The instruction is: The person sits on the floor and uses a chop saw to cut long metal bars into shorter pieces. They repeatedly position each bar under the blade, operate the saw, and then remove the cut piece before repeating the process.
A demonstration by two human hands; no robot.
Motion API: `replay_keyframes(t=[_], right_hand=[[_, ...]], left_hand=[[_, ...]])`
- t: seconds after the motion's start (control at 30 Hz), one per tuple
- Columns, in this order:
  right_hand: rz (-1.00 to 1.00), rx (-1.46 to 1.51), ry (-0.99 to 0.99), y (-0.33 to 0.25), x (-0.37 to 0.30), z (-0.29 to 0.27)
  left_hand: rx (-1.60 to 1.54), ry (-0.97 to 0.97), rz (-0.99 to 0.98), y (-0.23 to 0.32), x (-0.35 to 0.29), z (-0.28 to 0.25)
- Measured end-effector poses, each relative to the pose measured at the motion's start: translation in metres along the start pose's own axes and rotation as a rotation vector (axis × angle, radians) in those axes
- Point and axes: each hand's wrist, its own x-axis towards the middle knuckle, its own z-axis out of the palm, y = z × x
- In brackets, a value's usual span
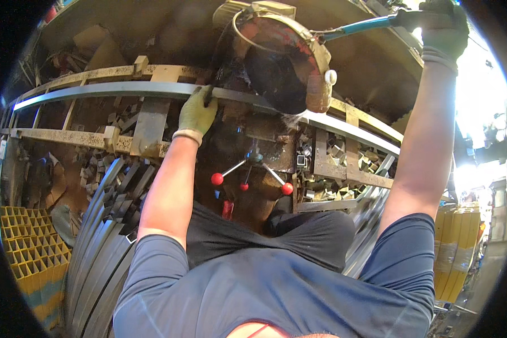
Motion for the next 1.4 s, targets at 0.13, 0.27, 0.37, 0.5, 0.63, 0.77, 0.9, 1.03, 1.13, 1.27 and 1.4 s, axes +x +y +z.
replay_keyframes(t=[0.13,0.27,0.37,0.5,0.63,0.77,0.9,1.03,1.13,1.27,1.4], right_hand=[[0.047,-0.012,0.055,0.000,0.013,-0.022],[0.083,0.050,0.075,0.003,0.009,-0.032],[0.113,0.106,-0.013,-0.003,0.008,-0.045],[0.064,0.001,-0.062,-0.006,0.001,-0.049],[0.037,-0.035,-0.037,-0.003,-0.002,-0.052],[0.026,-0.065,-0.037,0.000,0.001,-0.058],[-0.034,-0.199,-0.039,-0.004,-0.006,-0.075],[-0.020,-0.113,-0.020,-0.004,-0.006,-0.079],[-0.028,-0.098,-0.033,-0.004,-0.015,-0.072],[-0.018,-0.084,-0.037,-0.009,-0.022,-0.069],[-0.032,-0.167,-0.023,0.000,-0.021,-0.084]], left_hand=[[0.062,0.039,0.001,-0.003,-0.004,0.004],[-0.028,0.061,-0.012,-0.014,-0.004,0.011],[-0.097,0.036,-0.054,-0.004,-0.003,0.010],[-0.049,0.030,-0.034,-0.011,0.000,0.012],[-0.005,0.071,0.010,-0.015,-0.002,0.019],[-0.067,0.093,-0.003,-0.037,0.004,0.030],[-0.018,0.063,-0.030,-0.005,-0.002,0.017],[-0.036,0.031,-0.044,-0.008,-0.002,0.012],[-0.036,0.036,-0.038,-0.013,-0.003,0.014],[-0.078,0.033,-0.048,-0.018,-0.002,0.016],[-0.007,0.100,0.003,-0.016,-0.003,0.016]])
